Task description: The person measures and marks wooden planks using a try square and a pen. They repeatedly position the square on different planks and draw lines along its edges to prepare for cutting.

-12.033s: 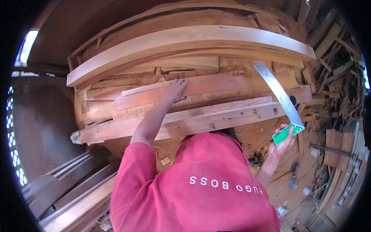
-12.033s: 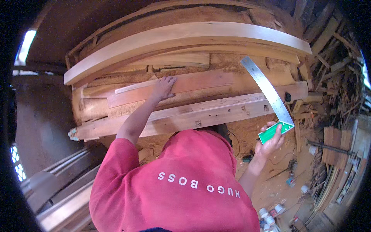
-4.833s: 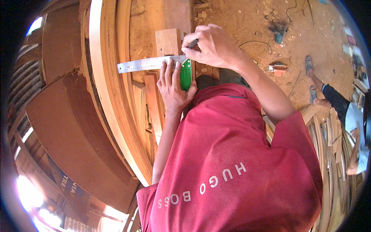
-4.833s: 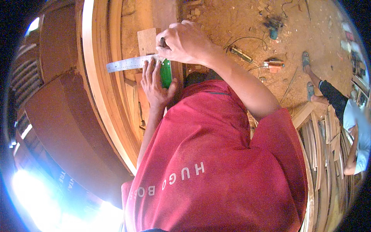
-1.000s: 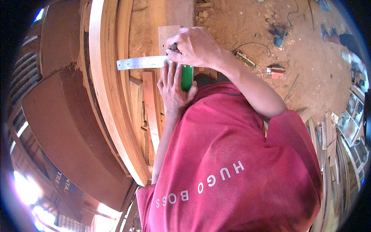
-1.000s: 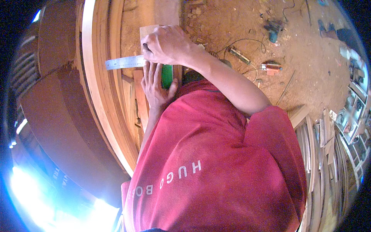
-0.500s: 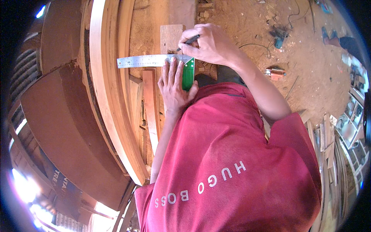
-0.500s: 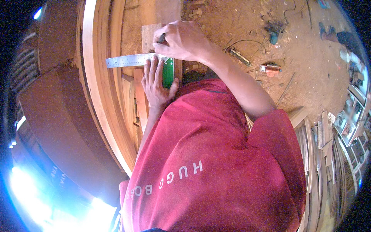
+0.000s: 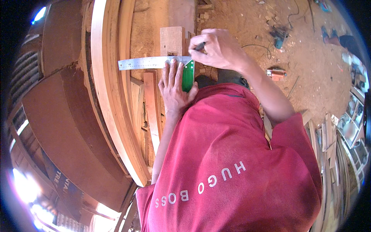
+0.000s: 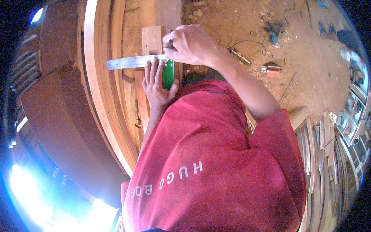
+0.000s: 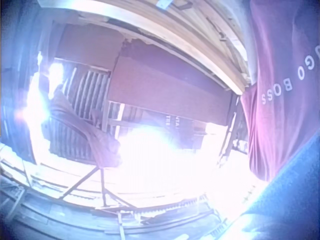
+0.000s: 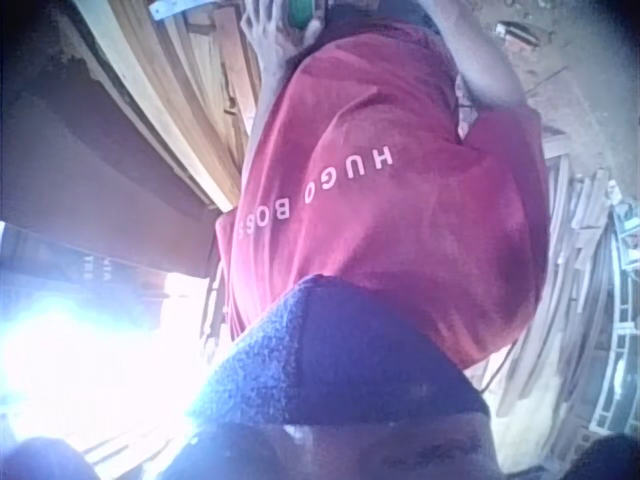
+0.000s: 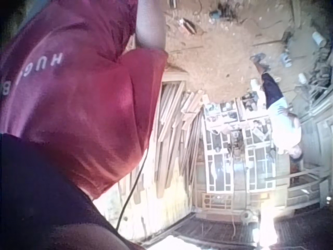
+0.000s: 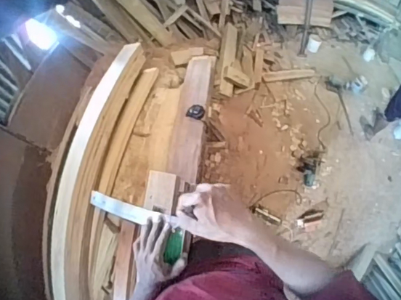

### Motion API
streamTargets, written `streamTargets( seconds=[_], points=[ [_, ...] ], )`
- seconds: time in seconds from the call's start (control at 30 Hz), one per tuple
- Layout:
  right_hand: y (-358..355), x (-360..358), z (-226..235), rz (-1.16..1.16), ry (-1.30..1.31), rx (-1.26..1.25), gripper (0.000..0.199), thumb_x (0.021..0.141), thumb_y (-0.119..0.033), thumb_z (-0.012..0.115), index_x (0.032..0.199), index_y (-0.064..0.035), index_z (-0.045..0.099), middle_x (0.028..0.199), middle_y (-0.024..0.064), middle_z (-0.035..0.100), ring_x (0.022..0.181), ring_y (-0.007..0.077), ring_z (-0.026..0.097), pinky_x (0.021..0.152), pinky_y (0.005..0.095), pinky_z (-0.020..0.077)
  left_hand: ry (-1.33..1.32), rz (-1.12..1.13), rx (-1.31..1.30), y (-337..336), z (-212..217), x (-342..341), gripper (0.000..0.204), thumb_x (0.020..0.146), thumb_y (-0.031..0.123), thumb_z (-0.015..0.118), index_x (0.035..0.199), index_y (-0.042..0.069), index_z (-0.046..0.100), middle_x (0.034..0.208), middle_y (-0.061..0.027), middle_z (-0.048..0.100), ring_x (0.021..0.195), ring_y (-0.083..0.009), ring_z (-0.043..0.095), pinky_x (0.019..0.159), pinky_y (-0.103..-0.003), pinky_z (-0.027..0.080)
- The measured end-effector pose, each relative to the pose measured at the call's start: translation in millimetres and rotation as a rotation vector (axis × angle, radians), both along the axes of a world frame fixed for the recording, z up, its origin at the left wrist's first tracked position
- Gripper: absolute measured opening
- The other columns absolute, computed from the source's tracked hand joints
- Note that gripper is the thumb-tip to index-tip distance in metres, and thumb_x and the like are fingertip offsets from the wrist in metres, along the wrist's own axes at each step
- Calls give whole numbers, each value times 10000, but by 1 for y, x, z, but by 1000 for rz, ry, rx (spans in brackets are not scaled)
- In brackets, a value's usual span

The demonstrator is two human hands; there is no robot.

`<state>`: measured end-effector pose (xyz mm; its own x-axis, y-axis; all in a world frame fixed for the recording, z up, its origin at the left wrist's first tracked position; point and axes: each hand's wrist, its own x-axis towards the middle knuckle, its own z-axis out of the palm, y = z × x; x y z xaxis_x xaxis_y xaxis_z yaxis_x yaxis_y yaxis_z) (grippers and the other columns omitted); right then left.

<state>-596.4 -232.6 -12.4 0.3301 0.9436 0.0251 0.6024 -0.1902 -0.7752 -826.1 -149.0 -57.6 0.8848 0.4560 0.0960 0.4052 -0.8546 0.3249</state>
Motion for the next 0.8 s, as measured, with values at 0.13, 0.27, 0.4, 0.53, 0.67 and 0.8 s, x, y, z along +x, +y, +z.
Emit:
streamTargets(
  seconds=[0.13, 0.27, 0.4, 0.53, 0.67, 0.8],
  points=[
    [-16, 14, 1, -71, 63, 78, 233, 883, -280, 702, 947, -58, 736, 842, 130, 703, 768, 277, 682, 707, 383, 540, -15, 16, -24, -1, -4, -3, 783, 777, 429, 723, 1454, 105, 502, 1550, -139, 433, 1463, -351, 346, 1097, -517, 312],
    [-27, 27, 2, -211, 153, 176, 233, 906, -226, 722, 1003, -15, 730, 861, 97, 726, 737, 177, 659, 683, 317, 522, 28, 27, 6, -2, -4, -5, 803, 766, 452, 723, 1462, 121, 498, 1558, -123, 426, 1483, -326, 318, 1153, -553, 209],
    [-39, 19, 0, -338, 210, 184, 205, 928, -207, 720, 994, -13, 732, 844, 63, 726, 738, 112, 625, 680, 284, 509, 54, 33, 59, -4, 0, -2, 793, 774, 468, 714, 1459, 128, 504, 1556, -111, 431, 1489, -321, 307, 1194, -590, 50],
    [-52, 4, -5, -367, 215, 254, 205, 925, -207, 726, 997, -15, 735, 841, 49, 726, 735, 99, 615, 677, 269, 500, 55, 34, 54, -5, 5, 1, 789, 782, 444, 723, 1459, 106, 499, 1561, -112, 425, 1489, -334, 305, 1184, -624, 72],
    [-62, -2, 0, -407, 225, 208, 209, 922, -211, 732, 1005, -20, 740, 849, 39, 727, 739, 87, 609, 663, 259, 488, -17, 35, 24, -8, 1, 2, 783, 777, 398, 731, 1463, 102, 497, 1561, -122, 424, 1485, -357, 307, 1171, -586, 181],
    [-62, -2, -7, -418, 244, 224, 211, 925, -216, 730, 1014, -24, 742, 839, 35, 724, 723, 79, 600, 640, 260, 479, -68, 10, 12, -6, -2, 1, 765, 776, 372, 735, 1446, 79, 510, 1550, -150, 432, 1478, -371, 316, 1152, -516, 263]
  ],
)
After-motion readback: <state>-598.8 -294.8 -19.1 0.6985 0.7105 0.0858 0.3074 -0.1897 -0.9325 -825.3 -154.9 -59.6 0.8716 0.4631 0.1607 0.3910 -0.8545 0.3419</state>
